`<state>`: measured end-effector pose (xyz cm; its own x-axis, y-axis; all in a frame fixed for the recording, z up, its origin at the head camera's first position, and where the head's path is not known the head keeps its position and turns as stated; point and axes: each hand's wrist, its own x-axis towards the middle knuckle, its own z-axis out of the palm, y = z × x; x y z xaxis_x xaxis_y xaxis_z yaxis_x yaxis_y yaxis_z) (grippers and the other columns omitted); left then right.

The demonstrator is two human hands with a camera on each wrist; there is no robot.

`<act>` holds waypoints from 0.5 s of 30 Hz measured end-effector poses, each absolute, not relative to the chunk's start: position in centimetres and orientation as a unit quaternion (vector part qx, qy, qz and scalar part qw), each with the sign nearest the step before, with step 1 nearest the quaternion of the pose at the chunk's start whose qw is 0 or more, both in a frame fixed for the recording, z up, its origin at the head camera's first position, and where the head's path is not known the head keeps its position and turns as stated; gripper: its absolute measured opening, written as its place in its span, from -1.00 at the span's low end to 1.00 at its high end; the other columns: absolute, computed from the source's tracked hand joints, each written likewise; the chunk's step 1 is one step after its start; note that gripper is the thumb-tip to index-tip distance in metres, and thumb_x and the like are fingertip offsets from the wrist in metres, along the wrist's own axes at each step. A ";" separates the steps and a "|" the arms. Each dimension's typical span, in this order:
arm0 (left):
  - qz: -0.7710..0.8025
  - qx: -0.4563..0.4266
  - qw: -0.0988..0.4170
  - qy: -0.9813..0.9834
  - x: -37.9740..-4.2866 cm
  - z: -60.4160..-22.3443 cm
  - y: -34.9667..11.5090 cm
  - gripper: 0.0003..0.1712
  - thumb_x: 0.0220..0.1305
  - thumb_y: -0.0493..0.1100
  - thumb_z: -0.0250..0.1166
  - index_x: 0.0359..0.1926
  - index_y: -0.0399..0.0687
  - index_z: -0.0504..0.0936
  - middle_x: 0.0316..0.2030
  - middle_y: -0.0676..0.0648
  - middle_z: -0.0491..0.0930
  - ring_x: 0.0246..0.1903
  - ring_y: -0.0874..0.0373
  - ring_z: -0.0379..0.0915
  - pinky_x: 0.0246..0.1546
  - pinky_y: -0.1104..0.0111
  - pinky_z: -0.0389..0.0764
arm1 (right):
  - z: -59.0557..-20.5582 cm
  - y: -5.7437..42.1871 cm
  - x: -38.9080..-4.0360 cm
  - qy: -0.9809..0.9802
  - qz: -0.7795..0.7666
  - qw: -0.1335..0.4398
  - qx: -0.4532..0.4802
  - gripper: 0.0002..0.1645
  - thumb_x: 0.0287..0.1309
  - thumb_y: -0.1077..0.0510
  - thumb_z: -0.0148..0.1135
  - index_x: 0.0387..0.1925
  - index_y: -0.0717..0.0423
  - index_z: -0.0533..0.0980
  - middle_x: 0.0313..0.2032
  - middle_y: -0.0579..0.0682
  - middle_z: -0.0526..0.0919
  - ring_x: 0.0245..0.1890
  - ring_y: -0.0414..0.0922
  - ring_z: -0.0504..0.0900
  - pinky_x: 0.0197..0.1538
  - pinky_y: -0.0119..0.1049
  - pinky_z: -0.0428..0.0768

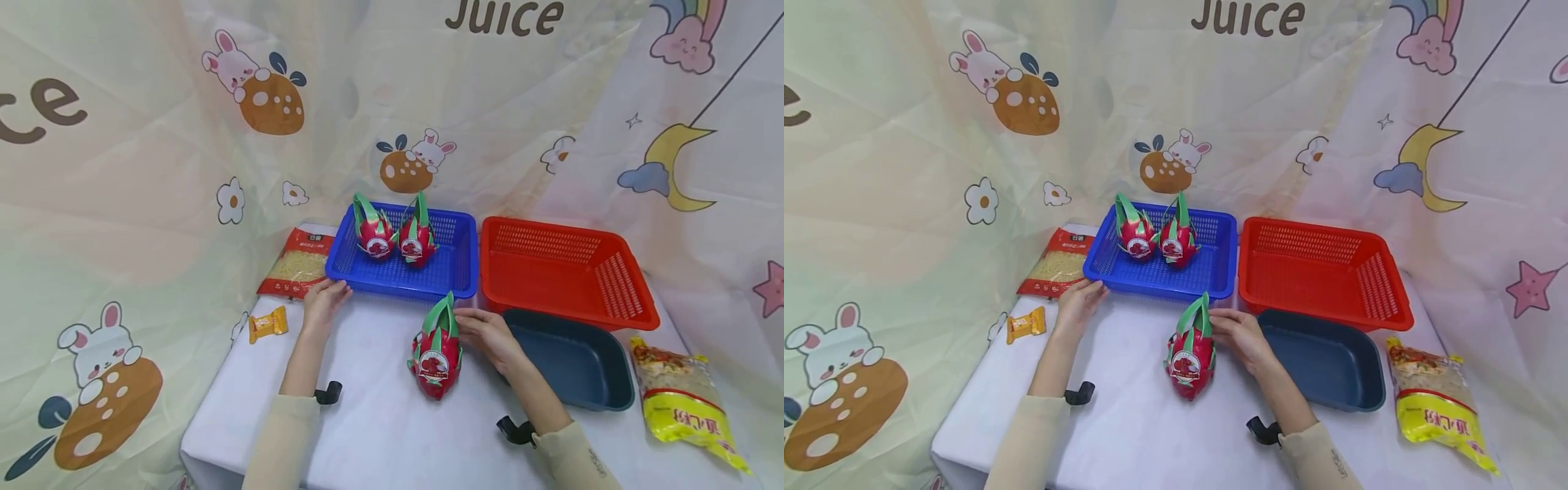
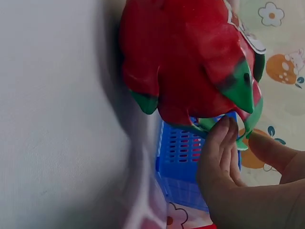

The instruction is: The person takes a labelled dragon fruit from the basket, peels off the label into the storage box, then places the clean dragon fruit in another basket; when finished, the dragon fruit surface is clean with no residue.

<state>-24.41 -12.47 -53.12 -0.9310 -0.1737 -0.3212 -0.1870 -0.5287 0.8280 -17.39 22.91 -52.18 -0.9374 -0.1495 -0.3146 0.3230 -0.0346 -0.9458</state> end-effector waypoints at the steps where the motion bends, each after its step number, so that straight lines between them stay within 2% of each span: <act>1: 0.850 -0.176 0.009 0.497 -24.0 -53.3 -11.9 -0.55 0.41 -0.43 0.27 0.25 -0.50 0.42 -0.17 -0.13 0.62 -0.15 0.08 0.66 0.22 0.13 0.63 | -52.2 23.0 -17.4 0.684 -0.708 0.162 0.061 -0.43 0.48 0.06 0.25 0.35 0.32 0.49 0.11 0.16 0.73 0.01 -0.06 0.76 0.21 -0.13 0.67; 4: 0.835 -0.140 0.037 0.531 -22.6 -54.0 -10.2 -0.52 0.40 -0.43 0.27 0.26 -0.56 0.41 -0.17 -0.17 0.64 -0.16 0.06 0.67 0.16 0.12 0.68 | -51.9 23.2 -17.1 0.710 -0.686 0.147 0.057 -0.43 0.49 0.03 0.24 0.35 0.30 0.48 0.11 0.16 0.73 0.04 -0.04 0.76 0.27 -0.06 0.62; 7: 0.818 -0.089 0.080 0.562 -21.4 -54.1 -8.3 -0.52 0.40 -0.41 0.29 0.25 -0.59 0.46 -0.07 -0.33 0.65 -0.15 0.07 0.68 0.13 0.11 0.70 | -51.4 23.3 -16.7 0.729 -0.673 0.109 0.061 -0.43 0.49 0.04 0.25 0.33 0.33 0.47 0.10 0.21 0.73 0.05 0.03 0.76 0.26 -0.04 0.62; 12: 0.774 0.006 0.145 0.616 -20.0 -53.7 -5.7 -0.62 0.37 -0.30 0.39 0.14 -0.44 0.66 0.05 -0.36 0.68 0.02 -0.10 0.68 0.15 0.14 0.68 | -50.4 22.9 -15.5 0.747 -0.662 0.022 0.065 -0.50 0.45 0.08 0.31 0.23 0.35 0.54 0.03 0.28 0.73 -0.08 -0.06 0.80 0.15 -0.08 0.69; 15: 0.756 0.054 0.171 0.629 -20.1 -53.8 -4.5 -0.58 0.38 -0.26 0.40 0.20 -0.35 0.65 0.13 -0.30 0.69 0.17 -0.13 0.62 0.18 0.24 0.66 | -49.8 22.4 -14.8 0.745 -0.666 -0.005 0.049 -0.55 0.43 0.13 0.33 0.18 0.37 0.57 0.01 0.32 0.72 -0.11 -0.06 0.80 0.08 -0.08 0.72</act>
